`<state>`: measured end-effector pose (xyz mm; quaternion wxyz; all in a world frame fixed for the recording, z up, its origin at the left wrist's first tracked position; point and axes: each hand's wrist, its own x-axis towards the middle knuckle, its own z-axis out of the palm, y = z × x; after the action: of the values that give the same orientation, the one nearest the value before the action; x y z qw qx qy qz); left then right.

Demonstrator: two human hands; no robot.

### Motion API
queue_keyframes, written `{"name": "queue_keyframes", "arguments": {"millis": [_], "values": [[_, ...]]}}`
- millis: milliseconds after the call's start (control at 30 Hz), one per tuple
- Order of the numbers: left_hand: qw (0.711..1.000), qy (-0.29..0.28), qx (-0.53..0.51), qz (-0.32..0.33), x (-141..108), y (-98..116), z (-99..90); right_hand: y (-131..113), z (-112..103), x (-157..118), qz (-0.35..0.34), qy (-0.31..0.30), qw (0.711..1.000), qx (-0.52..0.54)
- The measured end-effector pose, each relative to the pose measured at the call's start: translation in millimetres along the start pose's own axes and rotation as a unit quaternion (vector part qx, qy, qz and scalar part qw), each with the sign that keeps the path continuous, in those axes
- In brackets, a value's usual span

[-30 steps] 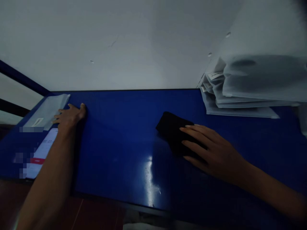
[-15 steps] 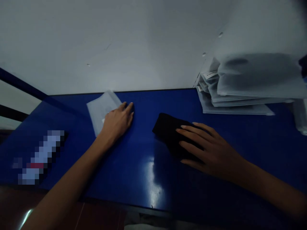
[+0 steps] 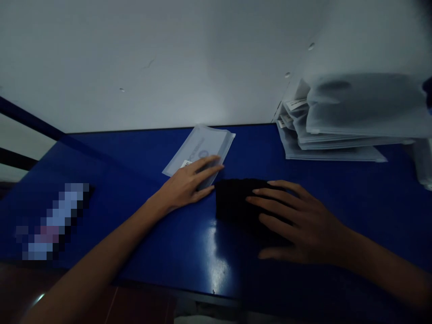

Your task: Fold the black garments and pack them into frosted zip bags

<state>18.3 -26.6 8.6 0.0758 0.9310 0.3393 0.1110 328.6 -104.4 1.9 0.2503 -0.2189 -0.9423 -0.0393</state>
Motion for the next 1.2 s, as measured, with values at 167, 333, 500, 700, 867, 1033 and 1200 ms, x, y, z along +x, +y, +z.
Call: {"name": "queue_keyframes", "arguments": {"millis": [167, 333, 500, 700, 867, 1033, 1200], "values": [[0.990, -0.061, 0.056, -0.111, 3.3, 7.0, 1.9, -3.0, -0.9, 0.5, -0.013, 0.007, 0.999, -0.034], [0.990, -0.121, 0.073, 0.003, -0.3, 3.1, -12.1, -3.1, -7.3, 5.3, -0.033, 0.004, 0.997, -0.073], [0.988, -0.067, 0.126, 0.063, -0.5, -0.7, -7.8, -1.9, -6.4, 4.3, -0.028, -0.017, 0.995, -0.091], [0.982, 0.022, 0.178, 0.061, -0.2, -5.7, 3.6, 5.4, 4.8, -1.7, 0.042, -0.041, 0.994, -0.090], [0.983, 0.041, 0.173, 0.054, -3.9, -5.5, 2.6, 11.3, 3.1, -6.8, 0.062, -0.077, 0.988, -0.122], [0.980, 0.095, 0.165, 0.054, -5.2, -2.2, 5.5, 10.9, -6.0, -3.4, 0.008, -0.062, 0.983, -0.172], [0.985, 0.104, 0.132, 0.041, -5.4, -2.2, 8.0, 7.9, -8.4, -1.4, -0.016, -0.049, 0.982, -0.183]]}}
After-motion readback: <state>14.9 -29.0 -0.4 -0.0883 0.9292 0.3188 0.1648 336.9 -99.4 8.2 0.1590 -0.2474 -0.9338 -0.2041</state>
